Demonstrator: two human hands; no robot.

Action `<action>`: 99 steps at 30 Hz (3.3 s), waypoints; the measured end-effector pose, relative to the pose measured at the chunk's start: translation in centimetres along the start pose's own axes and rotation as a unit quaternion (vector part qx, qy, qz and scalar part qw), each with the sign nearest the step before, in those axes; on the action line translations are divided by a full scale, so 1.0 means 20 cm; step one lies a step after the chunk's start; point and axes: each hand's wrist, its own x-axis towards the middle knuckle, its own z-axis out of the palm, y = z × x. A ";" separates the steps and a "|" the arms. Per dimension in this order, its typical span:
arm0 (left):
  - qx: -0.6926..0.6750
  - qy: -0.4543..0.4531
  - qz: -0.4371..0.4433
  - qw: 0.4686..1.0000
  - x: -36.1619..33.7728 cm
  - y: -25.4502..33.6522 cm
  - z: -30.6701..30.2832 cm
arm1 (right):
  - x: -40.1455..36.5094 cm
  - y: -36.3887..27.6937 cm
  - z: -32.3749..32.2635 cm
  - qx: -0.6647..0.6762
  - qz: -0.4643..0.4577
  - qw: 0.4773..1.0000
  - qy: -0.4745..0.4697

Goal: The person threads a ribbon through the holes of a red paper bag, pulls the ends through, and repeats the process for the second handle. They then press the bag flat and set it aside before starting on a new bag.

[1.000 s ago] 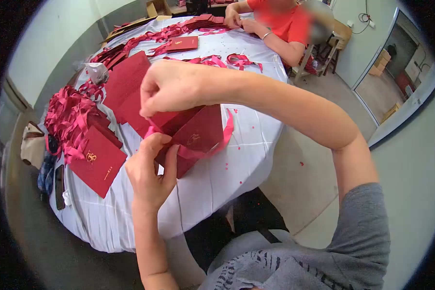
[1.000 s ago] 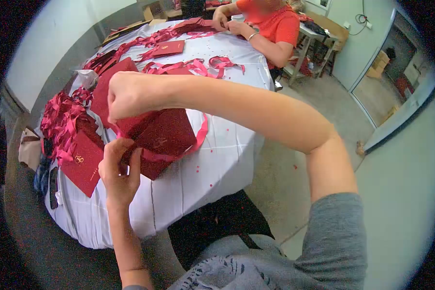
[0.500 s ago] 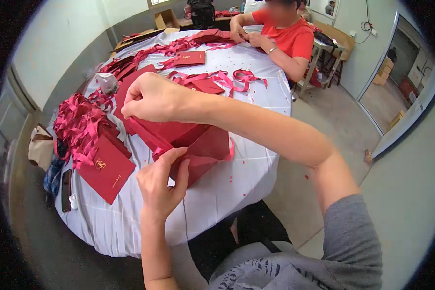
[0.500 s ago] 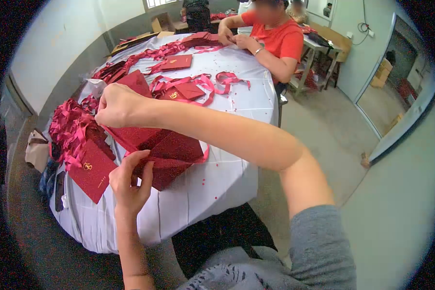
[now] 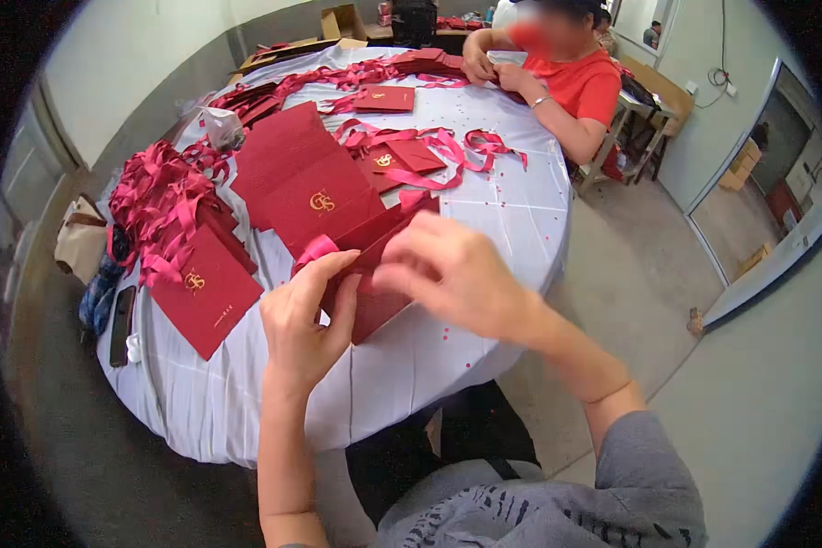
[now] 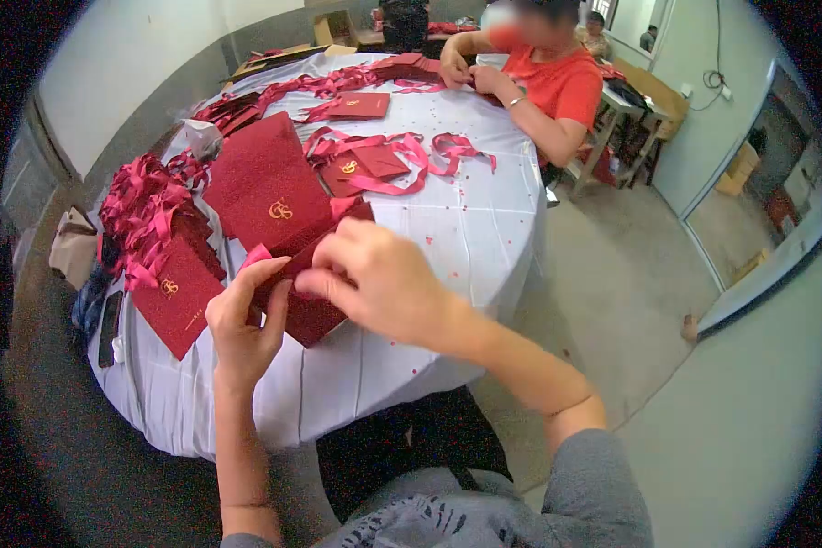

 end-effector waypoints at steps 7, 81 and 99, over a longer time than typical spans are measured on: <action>0.022 -0.007 -0.002 1.000 0.04 0.04 0.00 | -0.19 0.13 0.03 0.118 0.000 0.992 -0.041; -0.415 -0.171 -0.324 0.833 0.15 -0.17 -0.06 | 0.03 -0.07 0.15 -0.029 0.103 0.987 0.117; -0.075 -0.057 -0.060 0.994 0.16 0.11 0.00 | -0.02 -0.09 0.04 0.033 0.099 0.988 0.116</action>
